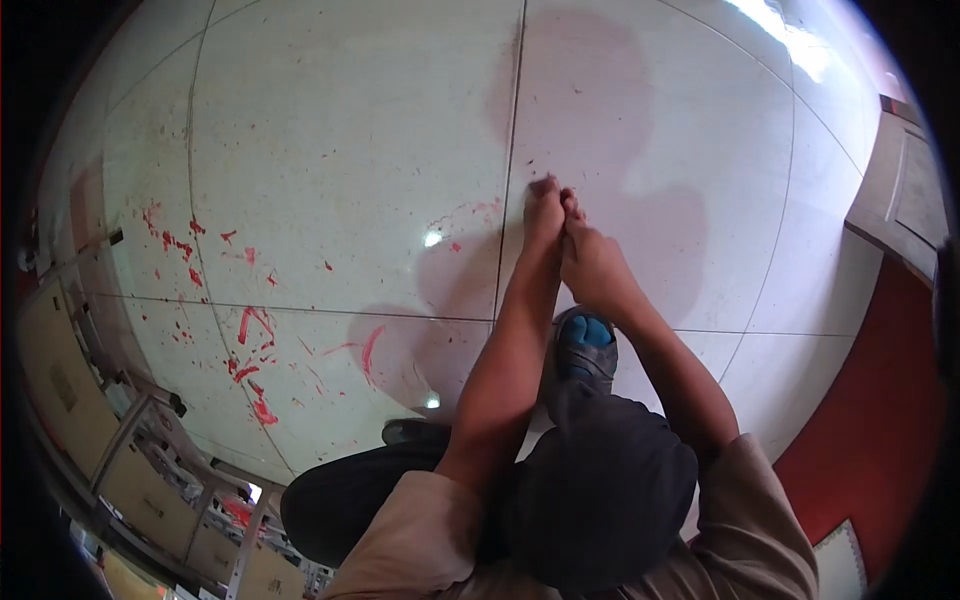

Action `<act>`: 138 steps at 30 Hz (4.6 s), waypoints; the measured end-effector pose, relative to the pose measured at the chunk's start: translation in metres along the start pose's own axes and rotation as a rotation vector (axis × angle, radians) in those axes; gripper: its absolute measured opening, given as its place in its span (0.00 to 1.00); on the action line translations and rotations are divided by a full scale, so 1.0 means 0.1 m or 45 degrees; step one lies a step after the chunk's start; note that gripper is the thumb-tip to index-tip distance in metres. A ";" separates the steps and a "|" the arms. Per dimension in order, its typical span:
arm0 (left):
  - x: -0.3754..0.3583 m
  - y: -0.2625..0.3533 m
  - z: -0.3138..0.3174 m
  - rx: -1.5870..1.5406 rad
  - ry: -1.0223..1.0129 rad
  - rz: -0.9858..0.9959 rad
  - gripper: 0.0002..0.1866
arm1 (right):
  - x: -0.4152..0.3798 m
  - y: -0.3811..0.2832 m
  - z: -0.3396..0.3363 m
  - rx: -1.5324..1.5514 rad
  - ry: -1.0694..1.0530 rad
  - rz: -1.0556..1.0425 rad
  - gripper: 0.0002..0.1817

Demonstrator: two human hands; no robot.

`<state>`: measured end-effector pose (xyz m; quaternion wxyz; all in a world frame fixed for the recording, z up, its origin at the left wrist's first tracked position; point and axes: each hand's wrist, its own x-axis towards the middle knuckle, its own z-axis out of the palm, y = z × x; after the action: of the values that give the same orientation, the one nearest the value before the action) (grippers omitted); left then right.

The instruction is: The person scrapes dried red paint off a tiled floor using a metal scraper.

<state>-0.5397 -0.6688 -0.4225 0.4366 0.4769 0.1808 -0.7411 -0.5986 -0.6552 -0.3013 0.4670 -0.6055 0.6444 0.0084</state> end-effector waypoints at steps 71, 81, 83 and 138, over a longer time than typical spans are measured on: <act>-5.05 1.67 2.84 0.760 0.675 0.022 0.28 | -5.70 0.23 -11.87 0.893 2.549 0.539 0.39; -4.89 1.31 3.99 1.030 0.553 -0.046 0.25 | -5.62 0.53 -11.65 -0.363 2.577 1.059 0.38; -4.99 1.21 4.16 1.067 0.545 -0.028 0.24 | -5.58 0.53 -11.65 -0.467 2.513 1.088 0.40; -4.94 -0.77 3.67 0.657 0.636 0.173 0.25 | -2.68 -2.13 -12.40 -0.345 2.450 -0.001 0.52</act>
<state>-0.7226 -0.6427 0.1695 0.2927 0.7486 0.0569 -0.5922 -1.2098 -1.2195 0.6794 -0.3331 -0.4024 0.7441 -0.4164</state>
